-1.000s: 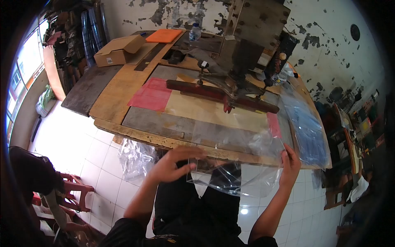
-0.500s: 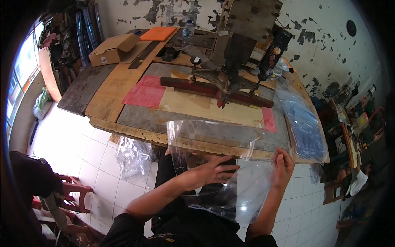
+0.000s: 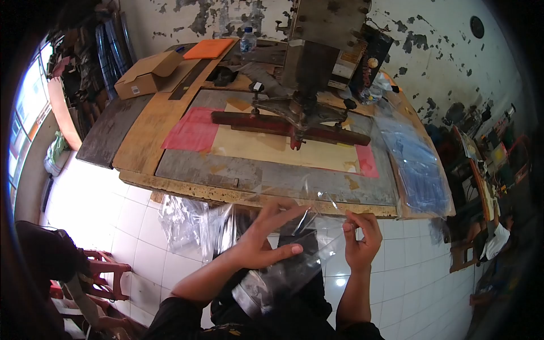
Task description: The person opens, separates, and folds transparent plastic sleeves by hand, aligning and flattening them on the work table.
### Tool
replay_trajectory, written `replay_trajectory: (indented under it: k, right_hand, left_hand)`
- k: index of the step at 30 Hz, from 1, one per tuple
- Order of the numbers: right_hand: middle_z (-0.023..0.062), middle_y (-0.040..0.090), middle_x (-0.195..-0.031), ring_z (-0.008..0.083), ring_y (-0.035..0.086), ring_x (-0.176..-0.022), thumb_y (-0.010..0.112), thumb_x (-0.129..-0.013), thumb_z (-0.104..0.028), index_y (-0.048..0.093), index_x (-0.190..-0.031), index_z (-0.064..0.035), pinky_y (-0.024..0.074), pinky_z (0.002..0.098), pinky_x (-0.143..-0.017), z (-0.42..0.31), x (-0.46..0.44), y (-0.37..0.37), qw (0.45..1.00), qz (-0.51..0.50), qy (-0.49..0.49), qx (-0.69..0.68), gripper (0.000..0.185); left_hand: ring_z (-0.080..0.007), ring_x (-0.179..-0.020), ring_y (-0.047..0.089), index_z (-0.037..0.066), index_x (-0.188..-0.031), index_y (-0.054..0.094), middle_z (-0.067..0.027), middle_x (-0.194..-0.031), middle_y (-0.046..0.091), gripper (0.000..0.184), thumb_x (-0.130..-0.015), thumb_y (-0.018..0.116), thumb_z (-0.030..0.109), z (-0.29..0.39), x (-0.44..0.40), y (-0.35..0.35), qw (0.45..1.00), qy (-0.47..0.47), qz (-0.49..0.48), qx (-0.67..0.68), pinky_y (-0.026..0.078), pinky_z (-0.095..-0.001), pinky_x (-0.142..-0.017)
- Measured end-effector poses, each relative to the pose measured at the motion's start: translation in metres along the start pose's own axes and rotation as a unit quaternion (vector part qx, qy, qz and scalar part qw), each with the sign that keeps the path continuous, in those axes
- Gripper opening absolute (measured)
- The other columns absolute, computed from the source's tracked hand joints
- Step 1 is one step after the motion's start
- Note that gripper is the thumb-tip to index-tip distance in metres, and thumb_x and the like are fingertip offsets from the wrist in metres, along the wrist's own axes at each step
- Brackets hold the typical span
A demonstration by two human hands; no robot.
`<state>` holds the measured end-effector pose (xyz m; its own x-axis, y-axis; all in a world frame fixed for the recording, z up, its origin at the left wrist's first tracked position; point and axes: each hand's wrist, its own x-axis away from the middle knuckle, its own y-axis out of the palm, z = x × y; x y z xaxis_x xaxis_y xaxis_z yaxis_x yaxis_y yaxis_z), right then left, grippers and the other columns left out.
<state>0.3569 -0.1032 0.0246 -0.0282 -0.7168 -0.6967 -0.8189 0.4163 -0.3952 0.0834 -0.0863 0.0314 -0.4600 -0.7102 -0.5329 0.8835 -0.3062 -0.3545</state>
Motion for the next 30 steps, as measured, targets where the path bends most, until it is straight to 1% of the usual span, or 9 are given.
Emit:
replay_trajectory:
  k: [5,7,11,12,14,19,24,27,30]
  right_hand:
    - [0.0143,0.066,-0.115,0.0254,0.064,-0.104,0.090,-0.080,-0.045,0.070,-0.132,-0.0039,0.0526,0.0399,-0.090,-0.017,-0.004,-0.002,0.985,-0.122,-0.112,0.051,0.069]
    - [0.0151,0.065,-0.122,0.0271,0.062,-0.111,0.093,-0.076,-0.043,0.062,-0.142,-0.0063,0.0508,0.0424,-0.096,-0.018,-0.012,0.006,0.983,-0.159,-0.094,0.006,0.083]
    - [0.0181,0.061,-0.138,0.0335,0.062,-0.124,0.094,-0.076,-0.033,0.039,-0.162,-0.0150,0.0490,0.0458,-0.108,-0.006,-0.007,0.013,0.952,-0.286,0.045,-0.100,0.103]
    - [0.0181,0.061,-0.138,0.0335,0.062,-0.124,0.094,-0.076,-0.033,0.039,-0.162,-0.0150,0.0490,0.0458,-0.108,-0.006,-0.003,0.013,0.952,-0.286,0.044,-0.100,0.103]
    - [0.0133,0.063,-0.134,0.0297,0.061,-0.120,0.095,-0.075,-0.022,0.042,-0.161,-0.0144,0.0474,0.0446,-0.106,-0.006,0.003,0.013,0.918,-0.350,0.144,-0.122,0.101]
    - [0.0140,0.065,-0.123,0.0324,0.061,-0.111,0.093,-0.076,-0.017,0.044,-0.159,-0.0130,0.0484,0.0433,-0.103,-0.023,-0.001,-0.002,0.923,-0.378,0.068,-0.013,0.096]
    - [0.0145,0.062,-0.119,0.0327,0.063,-0.107,0.090,-0.077,-0.016,0.048,-0.155,-0.0120,0.0507,0.0431,-0.101,-0.038,-0.007,-0.009,0.928,-0.361,0.023,0.094,0.089]
    - [0.0162,0.060,-0.119,0.0339,0.061,-0.114,0.088,-0.082,-0.028,0.044,-0.158,-0.0157,0.0511,0.0473,-0.099,-0.035,0.003,-0.003,0.933,-0.330,0.144,-0.012,0.089]
    - [0.0185,0.060,-0.121,0.0352,0.062,-0.113,0.090,-0.080,-0.031,0.043,-0.158,-0.0132,0.0512,0.0486,-0.099,-0.043,0.003,-0.001,0.931,-0.331,0.147,0.039,0.092]
  left_hand:
    - [-0.0313,-0.133,0.054,0.006,-0.158,0.043,-0.0205,-0.137,0.061,0.077,-0.094,0.079,0.026,0.041,-0.015,-0.019,0.997,-0.001,0.035,-0.063,0.045,-0.0417,-0.110]
    - [-0.0271,-0.124,0.064,0.007,-0.159,0.041,-0.0195,-0.132,0.068,0.068,-0.099,0.072,0.014,0.047,-0.014,-0.023,0.958,-0.190,-0.013,0.213,0.051,-0.0396,-0.105]
    - [-0.0209,-0.108,0.074,0.002,-0.140,0.064,-0.0140,-0.126,0.074,0.037,-0.103,0.063,0.002,0.046,-0.016,-0.054,0.992,-0.113,-0.058,0.011,0.056,-0.0357,-0.097]
    - [-0.0207,-0.107,0.074,0.000,-0.122,0.075,-0.0108,-0.123,0.075,0.022,-0.103,0.063,0.002,0.052,-0.019,-0.058,0.987,-0.138,-0.040,0.071,0.057,-0.0344,-0.094]
    - [-0.0207,-0.106,0.074,0.001,-0.122,0.075,-0.0108,-0.122,0.076,0.022,-0.103,0.064,0.003,0.054,-0.018,-0.069,0.986,-0.145,-0.072,0.043,0.057,-0.0344,-0.093]
    - [-0.0201,-0.107,0.073,0.001,-0.124,0.071,-0.0113,-0.121,0.076,0.022,-0.103,0.064,0.004,0.044,-0.021,-0.089,0.977,-0.135,-0.160,0.043,0.055,-0.0348,-0.095]
    - [-0.0195,-0.114,0.070,0.000,-0.121,0.062,-0.0129,-0.120,0.076,0.019,-0.107,0.061,0.012,0.045,-0.028,-0.093,0.968,-0.169,-0.069,0.175,0.053,-0.0349,-0.098]
    - [-0.0185,-0.115,0.070,-0.003,-0.133,0.053,-0.0151,-0.114,0.077,0.033,-0.107,0.063,0.016,0.056,-0.031,-0.088,0.969,-0.181,-0.063,0.154,0.053,-0.0346,-0.098]
    - [-0.0173,-0.105,0.070,-0.003,-0.124,0.068,-0.0086,-0.101,0.079,0.029,-0.102,0.070,0.016,0.057,-0.027,-0.072,0.972,-0.193,0.004,0.135,0.053,-0.0355,-0.095]
